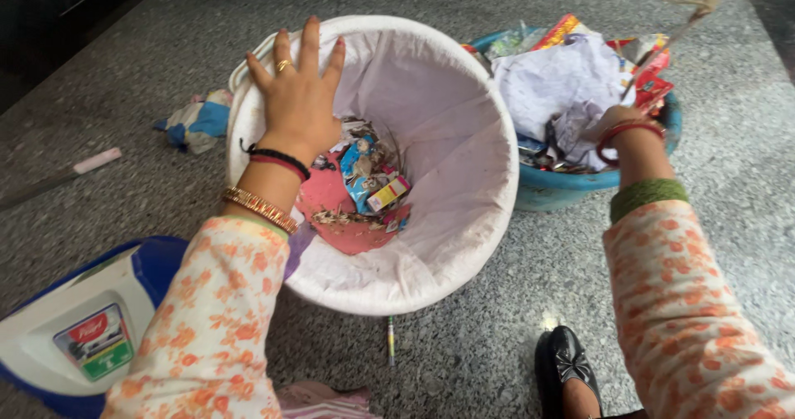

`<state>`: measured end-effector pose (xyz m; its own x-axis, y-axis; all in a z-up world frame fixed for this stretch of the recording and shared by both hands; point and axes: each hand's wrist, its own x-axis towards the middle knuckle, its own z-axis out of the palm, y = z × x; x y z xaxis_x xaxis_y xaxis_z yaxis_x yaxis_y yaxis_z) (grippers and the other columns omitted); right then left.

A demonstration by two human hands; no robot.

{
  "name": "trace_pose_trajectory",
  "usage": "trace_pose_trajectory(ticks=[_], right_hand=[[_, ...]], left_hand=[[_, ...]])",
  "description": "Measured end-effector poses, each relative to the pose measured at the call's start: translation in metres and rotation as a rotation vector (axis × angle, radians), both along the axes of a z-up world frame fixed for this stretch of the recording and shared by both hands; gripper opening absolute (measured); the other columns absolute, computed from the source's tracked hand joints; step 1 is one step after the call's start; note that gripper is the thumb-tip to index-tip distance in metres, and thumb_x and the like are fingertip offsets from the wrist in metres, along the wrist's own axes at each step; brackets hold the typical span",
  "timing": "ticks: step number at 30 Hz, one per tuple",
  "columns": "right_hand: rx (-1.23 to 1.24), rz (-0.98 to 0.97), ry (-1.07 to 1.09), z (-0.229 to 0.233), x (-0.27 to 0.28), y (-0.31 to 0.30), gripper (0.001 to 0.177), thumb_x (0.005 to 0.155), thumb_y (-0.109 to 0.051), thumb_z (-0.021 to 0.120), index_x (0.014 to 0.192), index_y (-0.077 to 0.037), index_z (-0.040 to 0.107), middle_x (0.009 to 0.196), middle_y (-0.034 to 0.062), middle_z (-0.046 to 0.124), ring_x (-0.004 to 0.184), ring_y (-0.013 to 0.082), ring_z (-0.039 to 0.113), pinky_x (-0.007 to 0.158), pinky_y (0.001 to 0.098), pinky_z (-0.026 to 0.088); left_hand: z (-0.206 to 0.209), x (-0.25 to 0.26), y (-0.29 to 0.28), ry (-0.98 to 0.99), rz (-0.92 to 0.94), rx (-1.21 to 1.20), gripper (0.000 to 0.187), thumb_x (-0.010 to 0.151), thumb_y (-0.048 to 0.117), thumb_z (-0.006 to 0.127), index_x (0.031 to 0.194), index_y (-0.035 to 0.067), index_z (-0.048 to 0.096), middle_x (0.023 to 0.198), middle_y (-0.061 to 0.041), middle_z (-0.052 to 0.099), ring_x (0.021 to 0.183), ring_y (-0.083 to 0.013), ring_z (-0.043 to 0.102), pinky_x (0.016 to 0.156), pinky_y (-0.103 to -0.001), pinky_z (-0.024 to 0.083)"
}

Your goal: The person sorts items between two containers by hand, moving paper scraps and plastic packaging from one bin to another.

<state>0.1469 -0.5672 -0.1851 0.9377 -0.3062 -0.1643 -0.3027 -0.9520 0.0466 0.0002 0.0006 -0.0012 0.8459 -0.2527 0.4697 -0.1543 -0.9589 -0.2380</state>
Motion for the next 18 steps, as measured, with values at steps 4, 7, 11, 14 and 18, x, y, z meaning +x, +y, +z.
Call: trace_pose_trajectory(ticks=[4, 7, 11, 14, 18], right_hand=[[-0.028, -0.030, -0.100, 0.069, -0.022, 0.036, 0.077, 0.084, -0.066, 0.072, 0.118, 0.003, 0.077, 0.124, 0.0279, 0.071, 0.113, 0.0439, 0.069, 0.096, 0.0487, 0.055], [-0.051, 0.226, -0.112, 0.113, -0.043, 0.081, 0.065, 0.099, -0.061, 0.062, 0.110, 0.000, 0.084, 0.114, 0.0265, 0.079, 0.108, 0.0404, 0.073, 0.098, 0.0447, 0.054], [0.001, 0.763, -0.114, 0.166, -0.075, 0.161, 0.038, 0.097, -0.041, 0.058, 0.111, -0.012, 0.079, 0.103, 0.0103, 0.081, 0.093, 0.0285, 0.077, 0.085, 0.0409, 0.058], [0.412, 0.582, -0.093, 0.179, -0.104, 0.229, 0.041, 0.090, -0.043, 0.071, 0.104, -0.006, 0.080, 0.092, 0.0140, 0.081, 0.084, 0.0276, 0.078, 0.084, 0.0384, 0.058], [0.270, 0.721, 0.031, 0.133, -0.099, 0.303, 0.039, 0.086, -0.042, 0.073, 0.103, -0.007, 0.081, 0.092, 0.0134, 0.079, 0.079, 0.0307, 0.075, 0.080, 0.0429, 0.058]], left_hand=[[0.001, 0.000, -0.001, -0.031, 0.030, 0.015, 0.100, 0.066, 0.025, 0.084, 0.158, 0.029, 0.044, 0.167, -0.013, 0.019, 0.147, -0.0469, 0.025, 0.108, -0.079, 0.019], [0.002, -0.003, -0.006, -0.008, 0.036, -0.011, 0.101, 0.065, 0.026, 0.084, 0.157, 0.028, 0.043, 0.166, -0.013, 0.018, 0.147, -0.0466, 0.024, 0.108, -0.079, 0.018], [0.001, -0.008, -0.013, -0.025, 0.017, -0.008, 0.097, 0.068, 0.022, 0.081, 0.157, 0.026, 0.043, 0.166, -0.013, 0.019, 0.147, -0.0468, 0.024, 0.109, -0.079, 0.019], [-0.001, -0.010, -0.018, -0.050, -0.008, 0.001, 0.094, 0.070, 0.017, 0.078, 0.157, 0.027, 0.044, 0.166, -0.013, 0.019, 0.147, -0.0467, 0.025, 0.109, -0.078, 0.019], [-0.004, -0.015, -0.021, -0.065, -0.033, 0.018, 0.091, 0.072, 0.014, 0.076, 0.156, 0.027, 0.045, 0.166, -0.013, 0.018, 0.148, -0.0458, 0.026, 0.109, -0.079, 0.020]])
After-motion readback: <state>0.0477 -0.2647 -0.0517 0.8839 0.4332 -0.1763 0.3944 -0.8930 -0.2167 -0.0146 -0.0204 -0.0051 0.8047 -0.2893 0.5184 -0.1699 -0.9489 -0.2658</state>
